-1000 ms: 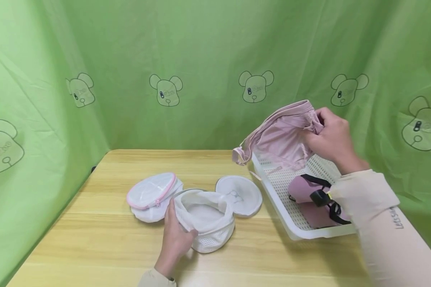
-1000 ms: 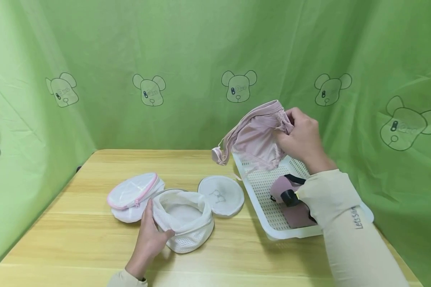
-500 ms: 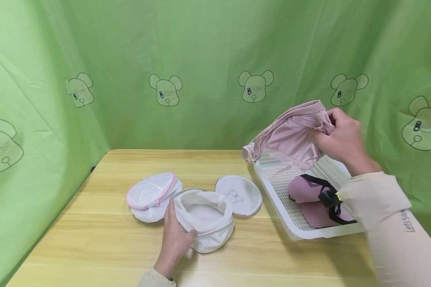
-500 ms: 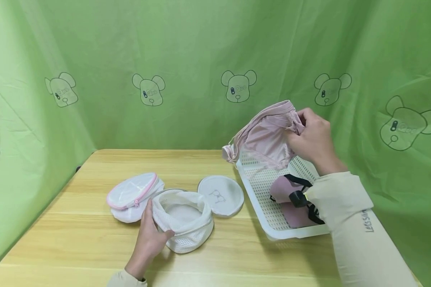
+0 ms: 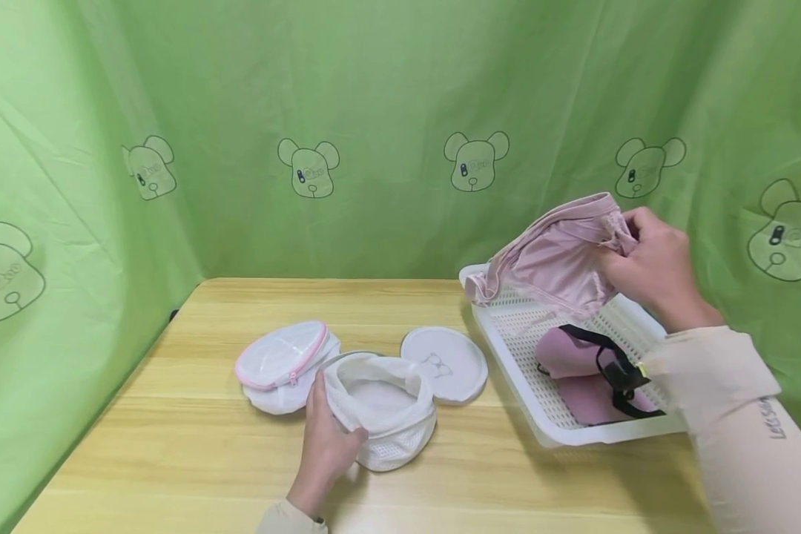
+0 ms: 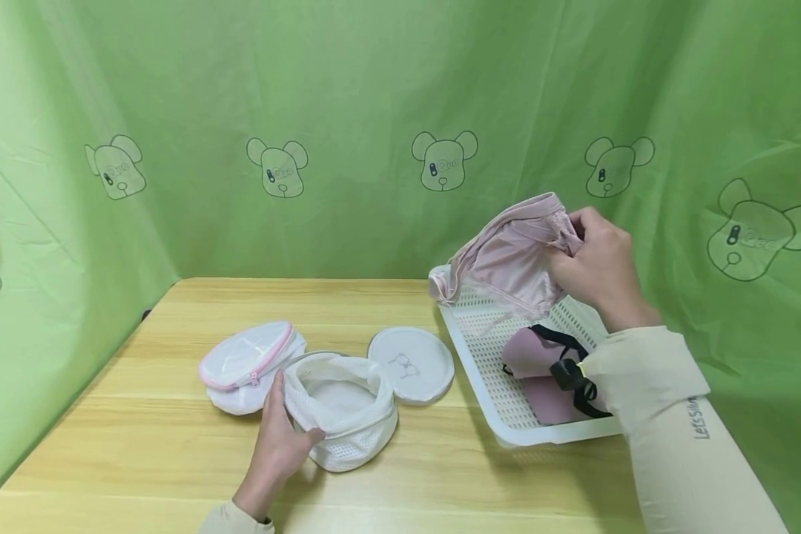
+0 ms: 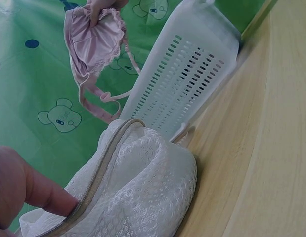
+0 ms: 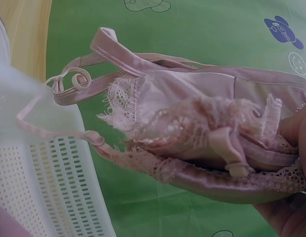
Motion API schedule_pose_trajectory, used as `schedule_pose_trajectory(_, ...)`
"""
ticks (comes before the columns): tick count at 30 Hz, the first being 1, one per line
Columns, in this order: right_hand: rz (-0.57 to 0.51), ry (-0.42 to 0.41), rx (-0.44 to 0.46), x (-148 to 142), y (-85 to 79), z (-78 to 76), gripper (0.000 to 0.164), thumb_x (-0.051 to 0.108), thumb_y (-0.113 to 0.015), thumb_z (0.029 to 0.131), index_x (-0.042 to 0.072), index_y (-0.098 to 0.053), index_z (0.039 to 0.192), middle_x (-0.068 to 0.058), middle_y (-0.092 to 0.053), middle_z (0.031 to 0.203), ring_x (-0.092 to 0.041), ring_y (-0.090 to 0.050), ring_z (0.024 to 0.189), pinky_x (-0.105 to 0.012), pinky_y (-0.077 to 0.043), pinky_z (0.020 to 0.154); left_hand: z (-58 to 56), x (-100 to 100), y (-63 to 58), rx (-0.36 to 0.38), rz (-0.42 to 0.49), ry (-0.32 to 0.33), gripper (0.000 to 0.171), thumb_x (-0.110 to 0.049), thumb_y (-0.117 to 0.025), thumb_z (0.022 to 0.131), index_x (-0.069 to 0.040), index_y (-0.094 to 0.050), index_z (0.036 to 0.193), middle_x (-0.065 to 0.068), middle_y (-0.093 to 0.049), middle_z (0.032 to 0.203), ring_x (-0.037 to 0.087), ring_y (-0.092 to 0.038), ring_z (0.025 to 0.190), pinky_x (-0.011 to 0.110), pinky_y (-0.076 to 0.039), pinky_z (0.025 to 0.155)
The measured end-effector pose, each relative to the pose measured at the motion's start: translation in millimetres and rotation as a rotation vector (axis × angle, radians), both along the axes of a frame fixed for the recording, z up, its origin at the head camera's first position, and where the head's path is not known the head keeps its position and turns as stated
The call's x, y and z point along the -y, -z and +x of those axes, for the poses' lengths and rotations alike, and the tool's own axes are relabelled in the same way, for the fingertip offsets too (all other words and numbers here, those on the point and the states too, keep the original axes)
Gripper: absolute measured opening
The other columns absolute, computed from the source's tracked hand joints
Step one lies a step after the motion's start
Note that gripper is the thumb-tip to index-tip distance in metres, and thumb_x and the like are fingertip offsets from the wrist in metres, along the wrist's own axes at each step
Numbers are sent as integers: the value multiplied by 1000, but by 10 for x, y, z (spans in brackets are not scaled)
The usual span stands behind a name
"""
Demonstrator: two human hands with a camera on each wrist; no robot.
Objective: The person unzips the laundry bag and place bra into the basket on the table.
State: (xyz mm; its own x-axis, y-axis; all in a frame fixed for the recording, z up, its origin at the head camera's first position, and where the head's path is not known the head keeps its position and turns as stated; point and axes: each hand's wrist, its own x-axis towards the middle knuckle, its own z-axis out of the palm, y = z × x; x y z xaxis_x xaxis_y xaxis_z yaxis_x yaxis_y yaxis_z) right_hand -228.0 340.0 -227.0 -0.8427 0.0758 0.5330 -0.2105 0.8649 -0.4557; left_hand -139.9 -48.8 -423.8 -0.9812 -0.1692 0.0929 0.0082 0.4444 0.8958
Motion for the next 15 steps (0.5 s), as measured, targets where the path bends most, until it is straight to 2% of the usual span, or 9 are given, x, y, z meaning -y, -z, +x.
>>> schedule_pose_trajectory(8,-1,26,40,-88,19,29,37,6,-65,78,-3,-52,111,-20,-56,92,-30,-48,77,-29,-40,54,7,-5,-4,-1,-2,2,114,8,-77,63,0,-8,153,27,-14,155,49,-23,137,58,-25,108)
schedule_pose_trajectory(15,-16,24,100,-192,56,25,42,6,-64,80,-5,-49,118,-22,-56,97,-32,-49,80,-30,-44,52,18,-2,-15,4,-2,-2,113,8,-77,64,0,-8,153,27,-14,155,49,-23,137,58,-25,108)
